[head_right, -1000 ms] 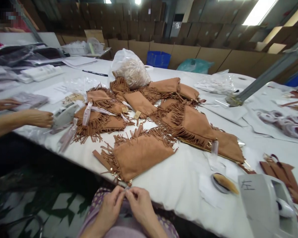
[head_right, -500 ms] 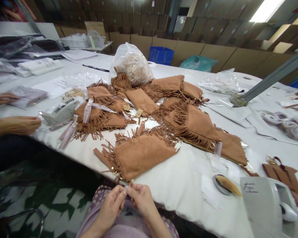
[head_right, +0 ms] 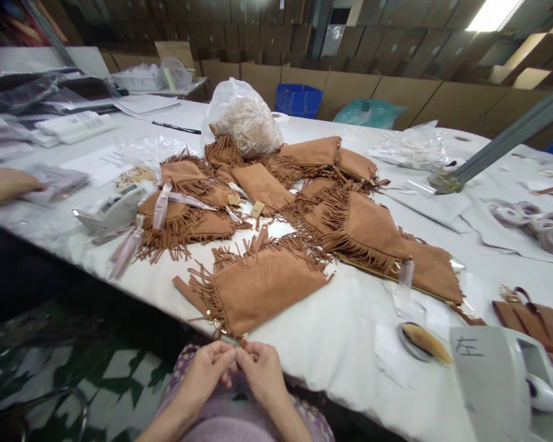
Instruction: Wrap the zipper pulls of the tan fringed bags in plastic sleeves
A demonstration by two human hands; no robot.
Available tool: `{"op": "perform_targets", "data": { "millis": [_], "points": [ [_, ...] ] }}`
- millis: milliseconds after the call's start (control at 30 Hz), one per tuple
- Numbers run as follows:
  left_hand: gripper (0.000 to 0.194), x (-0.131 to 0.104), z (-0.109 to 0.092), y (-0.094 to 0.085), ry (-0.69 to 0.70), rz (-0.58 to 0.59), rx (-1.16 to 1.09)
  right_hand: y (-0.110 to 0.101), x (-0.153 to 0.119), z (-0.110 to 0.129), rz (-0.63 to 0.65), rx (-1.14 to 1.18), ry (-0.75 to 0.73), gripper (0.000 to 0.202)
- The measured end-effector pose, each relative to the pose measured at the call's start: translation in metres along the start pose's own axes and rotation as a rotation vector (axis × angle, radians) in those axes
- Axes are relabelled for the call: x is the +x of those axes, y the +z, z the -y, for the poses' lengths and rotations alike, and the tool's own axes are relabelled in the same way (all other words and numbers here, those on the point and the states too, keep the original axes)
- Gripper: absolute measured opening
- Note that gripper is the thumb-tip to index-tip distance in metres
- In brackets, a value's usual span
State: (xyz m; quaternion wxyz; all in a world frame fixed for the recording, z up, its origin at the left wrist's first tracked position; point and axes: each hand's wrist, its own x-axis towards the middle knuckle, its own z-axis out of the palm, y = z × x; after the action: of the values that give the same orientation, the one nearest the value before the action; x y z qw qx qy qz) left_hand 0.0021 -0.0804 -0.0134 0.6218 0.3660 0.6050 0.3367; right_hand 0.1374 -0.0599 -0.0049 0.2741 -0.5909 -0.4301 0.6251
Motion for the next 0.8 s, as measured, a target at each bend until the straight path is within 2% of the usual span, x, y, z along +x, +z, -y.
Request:
{"op": "perform_targets", "data": {
  "millis": [67,133,233,300,400,467,600,700,800],
  "points": [
    [0.030,0.003,-0.001,0.000,-0.135,0.101,-0.233,-0.003,0.000,0.000,0.003,-0.013,-0.022,0.034],
    [0.034,0.003,-0.002,0.001,-0.211,0.179,-0.391,-0.007,-0.001,-0.001,0.018,-0.016,-0.038,0.031],
    [0.038,0.002,0.000,0.006,-0.196,0.157,-0.460,-0.016,-0.005,-0.003,-0.012,-0.047,-0.046,0.028],
    [0.040,0.001,0.003,0.009,-0.110,0.071,-0.380,-0.024,-0.011,-0.003,-0.144,-0.097,-0.063,0.027],
    [0.039,-0.002,0.007,0.010,0.049,-0.050,-0.089,-0.030,-0.021,-0.003,-0.309,-0.075,-0.052,0.026],
    [0.036,-0.004,0.007,0.009,0.128,-0.101,0.117,-0.025,-0.026,-0.002,-0.282,0.021,0.007,0.035],
    [0.031,-0.010,0.001,0.008,0.274,-0.165,0.365,-0.001,-0.023,0.003,-0.119,0.247,0.100,0.058],
    [0.028,-0.013,-0.004,0.006,0.346,-0.194,0.420,0.014,-0.016,0.004,-0.102,0.433,0.095,0.067],
    [0.028,-0.013,-0.006,0.006,0.312,-0.199,0.385,0.020,-0.010,0.001,-0.126,0.600,0.082,0.073]
  ]
}}
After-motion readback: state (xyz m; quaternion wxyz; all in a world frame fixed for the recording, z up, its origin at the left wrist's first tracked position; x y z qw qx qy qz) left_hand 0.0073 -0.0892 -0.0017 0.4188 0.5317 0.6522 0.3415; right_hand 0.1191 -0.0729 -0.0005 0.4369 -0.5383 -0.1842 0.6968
